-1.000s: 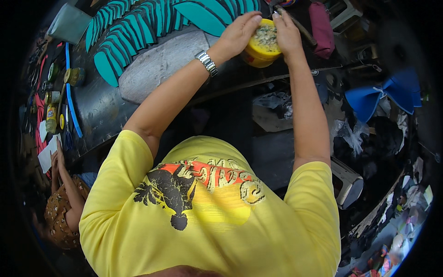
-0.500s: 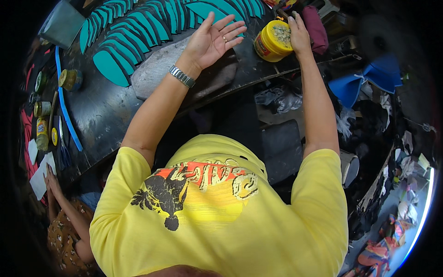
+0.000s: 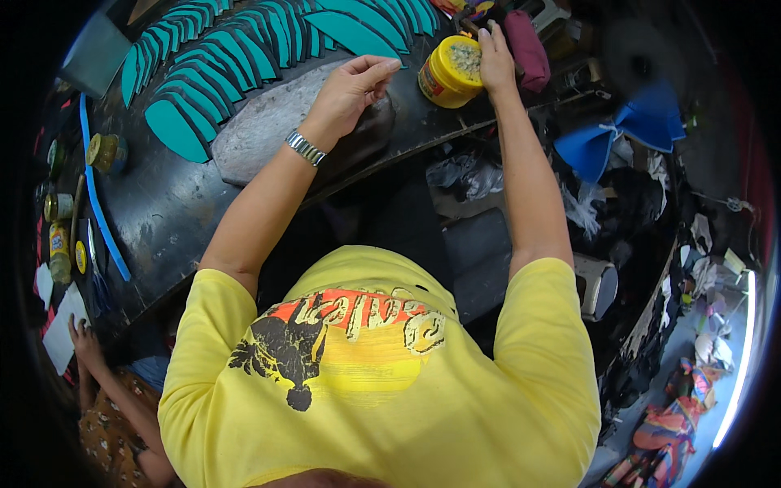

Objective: The person repeatedly picks up teal-colored shoe sole pieces, applies glue from a yellow container to the edges, and places them back on the table. The person also closes the glue container and rubs their hands together.

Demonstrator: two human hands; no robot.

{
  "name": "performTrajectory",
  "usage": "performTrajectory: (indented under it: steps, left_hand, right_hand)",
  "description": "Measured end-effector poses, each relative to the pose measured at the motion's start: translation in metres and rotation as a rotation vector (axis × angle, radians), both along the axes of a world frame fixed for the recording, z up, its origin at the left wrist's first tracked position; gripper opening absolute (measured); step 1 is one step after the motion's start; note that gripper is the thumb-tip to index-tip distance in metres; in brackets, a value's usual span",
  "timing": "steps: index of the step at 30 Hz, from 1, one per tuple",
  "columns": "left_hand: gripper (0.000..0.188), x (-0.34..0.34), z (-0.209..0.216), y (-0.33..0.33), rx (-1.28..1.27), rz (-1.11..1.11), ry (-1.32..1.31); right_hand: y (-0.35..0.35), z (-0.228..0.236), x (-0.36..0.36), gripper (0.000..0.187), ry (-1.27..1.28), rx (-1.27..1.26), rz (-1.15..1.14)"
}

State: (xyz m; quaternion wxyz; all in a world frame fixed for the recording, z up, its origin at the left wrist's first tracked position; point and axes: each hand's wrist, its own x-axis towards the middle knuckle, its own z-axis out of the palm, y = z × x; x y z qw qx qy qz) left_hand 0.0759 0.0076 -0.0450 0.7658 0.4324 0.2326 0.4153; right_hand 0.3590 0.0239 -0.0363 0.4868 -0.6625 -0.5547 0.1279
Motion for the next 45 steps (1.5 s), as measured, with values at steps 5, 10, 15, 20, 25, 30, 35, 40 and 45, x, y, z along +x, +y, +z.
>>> performTrajectory:
  steps: [5,10,15,20,25,30,35,40,45]
  left_hand:
    - [0.023,-0.001,0.000,0.002,0.188,0.148,0.107]
    - [0.045,0.011,-0.001,-0.001,0.585,0.254,0.406]
    - [0.090,0.043,0.009,0.003,0.997,0.142,0.850]
    - [0.092,0.068,0.009,0.018,0.863,0.004,0.633]
    - [0.106,0.069,-0.012,0.018,0.872,0.064,0.584]
    - [0.104,0.067,-0.020,0.019,0.903,0.131,0.587]
    - [0.104,0.064,-0.017,0.016,0.899,0.166,0.622]
    - [0.104,0.065,-0.017,0.015,0.889,0.151,0.633]
    - [0.102,0.066,-0.020,0.016,0.895,0.163,0.634]
  right_hand:
    - [-0.014,0.015,-0.015,0.064,0.594,-0.118,0.199]
    - [-0.044,0.037,-0.011,0.067,-0.174,-0.021,0.393]
    - [-0.069,0.030,-0.021,0.068,-0.828,-0.028,0.337]
    - [-0.075,0.016,-0.031,0.060,-0.646,0.086,0.321]
    - [-0.079,0.007,-0.035,0.050,-0.489,0.148,0.316]
    - [-0.082,0.003,-0.038,0.041,-0.182,0.164,0.374]
    - [-0.079,0.023,-0.017,0.029,0.259,-0.004,0.533]
    - [-0.050,0.057,-0.009,0.035,-0.040,-0.177,0.423]
    - [-0.040,0.077,-0.049,0.042,-1.425,0.094,0.391]
